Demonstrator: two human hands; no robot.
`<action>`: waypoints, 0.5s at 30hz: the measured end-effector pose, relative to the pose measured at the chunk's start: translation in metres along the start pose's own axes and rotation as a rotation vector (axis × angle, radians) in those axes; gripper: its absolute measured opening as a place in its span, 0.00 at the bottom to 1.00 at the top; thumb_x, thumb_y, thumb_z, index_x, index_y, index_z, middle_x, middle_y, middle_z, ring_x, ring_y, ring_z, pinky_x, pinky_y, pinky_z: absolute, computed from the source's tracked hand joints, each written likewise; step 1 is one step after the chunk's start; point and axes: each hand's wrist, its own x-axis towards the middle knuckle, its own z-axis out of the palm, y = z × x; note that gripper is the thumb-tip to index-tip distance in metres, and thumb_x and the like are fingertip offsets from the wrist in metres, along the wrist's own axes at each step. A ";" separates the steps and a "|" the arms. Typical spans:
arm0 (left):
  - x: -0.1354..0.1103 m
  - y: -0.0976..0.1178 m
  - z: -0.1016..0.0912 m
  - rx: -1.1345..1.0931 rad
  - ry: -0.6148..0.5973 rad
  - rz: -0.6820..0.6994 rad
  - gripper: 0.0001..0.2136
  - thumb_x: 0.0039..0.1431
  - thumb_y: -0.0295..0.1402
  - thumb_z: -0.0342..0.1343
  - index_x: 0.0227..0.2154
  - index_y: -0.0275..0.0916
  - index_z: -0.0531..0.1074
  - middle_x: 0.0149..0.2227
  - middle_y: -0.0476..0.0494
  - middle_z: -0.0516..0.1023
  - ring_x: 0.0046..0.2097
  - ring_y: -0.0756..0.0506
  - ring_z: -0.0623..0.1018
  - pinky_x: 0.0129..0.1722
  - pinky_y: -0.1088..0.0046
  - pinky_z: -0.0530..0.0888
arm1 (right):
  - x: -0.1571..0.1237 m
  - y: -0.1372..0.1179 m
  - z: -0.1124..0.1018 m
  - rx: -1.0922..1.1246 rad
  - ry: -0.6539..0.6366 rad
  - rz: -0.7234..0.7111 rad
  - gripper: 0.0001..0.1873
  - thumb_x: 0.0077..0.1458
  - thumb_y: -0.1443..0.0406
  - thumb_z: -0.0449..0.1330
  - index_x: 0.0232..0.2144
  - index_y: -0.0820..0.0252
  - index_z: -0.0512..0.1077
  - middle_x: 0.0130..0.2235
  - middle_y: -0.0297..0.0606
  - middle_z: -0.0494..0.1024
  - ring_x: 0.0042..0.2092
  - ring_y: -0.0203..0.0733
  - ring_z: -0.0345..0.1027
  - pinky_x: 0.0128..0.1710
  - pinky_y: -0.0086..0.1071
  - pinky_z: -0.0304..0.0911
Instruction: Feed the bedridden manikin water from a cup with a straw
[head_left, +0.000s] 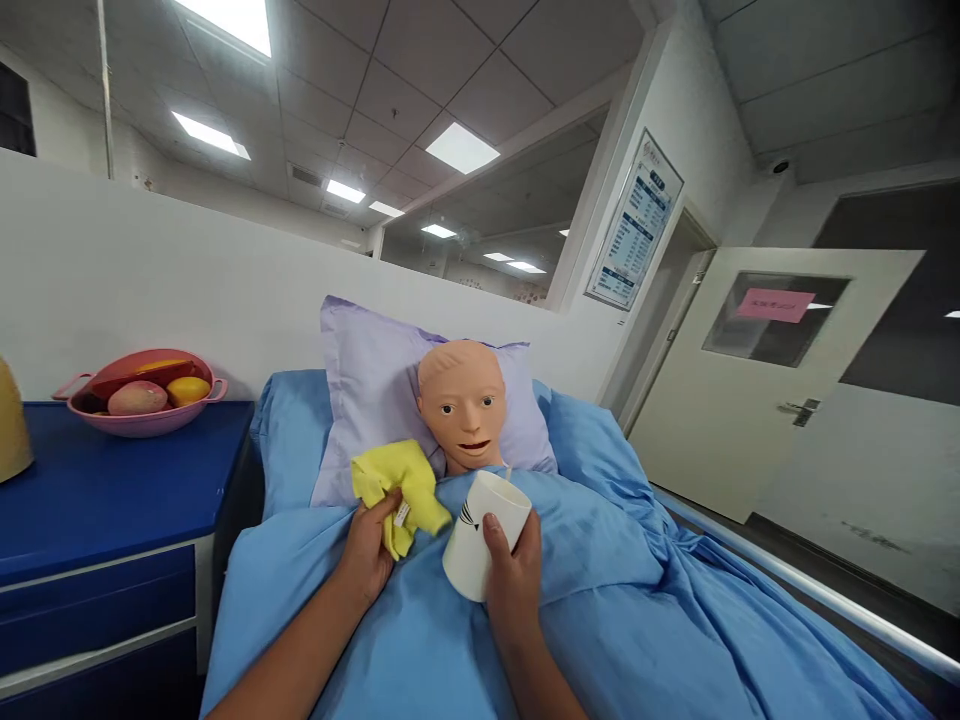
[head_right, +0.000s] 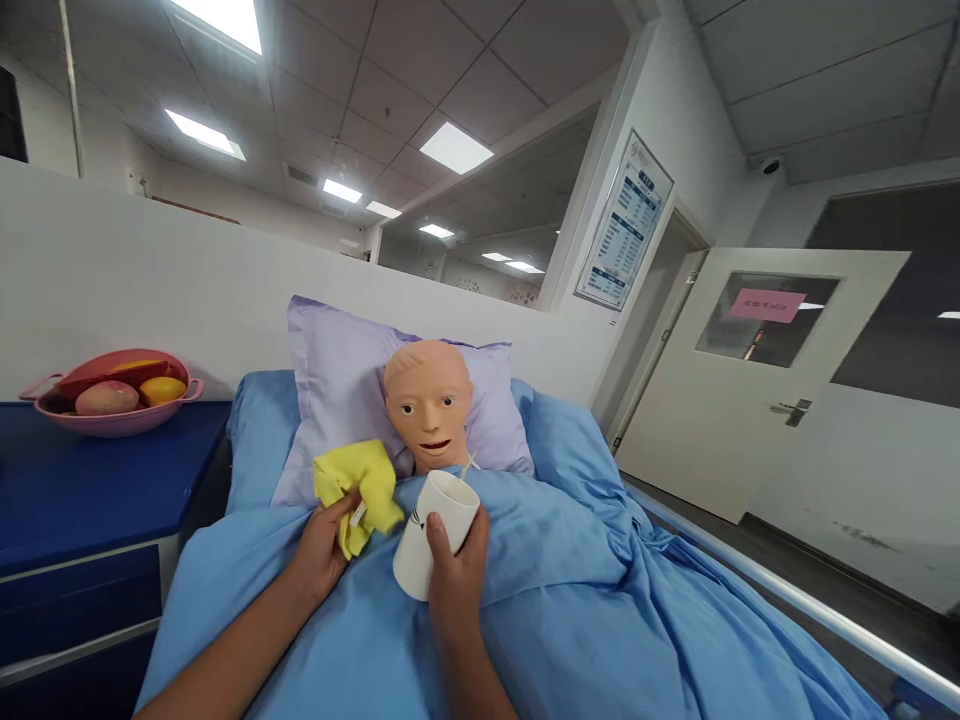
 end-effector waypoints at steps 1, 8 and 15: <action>0.001 0.001 -0.002 -0.013 -0.010 -0.012 0.15 0.50 0.23 0.64 0.42 0.34 0.74 0.34 0.44 0.83 0.32 0.46 0.83 0.36 0.71 0.81 | -0.001 0.000 0.000 -0.010 -0.010 -0.001 0.27 0.49 0.46 0.64 0.45 0.56 0.69 0.40 0.36 0.75 0.38 0.44 0.69 0.36 0.36 0.67; 0.000 0.002 -0.012 -0.044 -0.060 -0.047 0.14 0.53 0.25 0.63 0.44 0.32 0.74 0.38 0.40 0.83 0.37 0.42 0.83 0.41 0.66 0.82 | -0.006 -0.006 0.003 -0.032 -0.088 0.002 0.28 0.49 0.47 0.65 0.47 0.54 0.68 0.41 0.36 0.73 0.40 0.45 0.69 0.35 0.35 0.66; 0.000 0.001 -0.014 -0.080 -0.093 -0.063 0.14 0.54 0.24 0.61 0.44 0.32 0.74 0.36 0.40 0.83 0.36 0.43 0.83 0.40 0.68 0.81 | -0.005 -0.008 0.002 -0.067 -0.102 0.012 0.29 0.48 0.45 0.64 0.46 0.54 0.67 0.41 0.37 0.72 0.40 0.46 0.68 0.35 0.36 0.66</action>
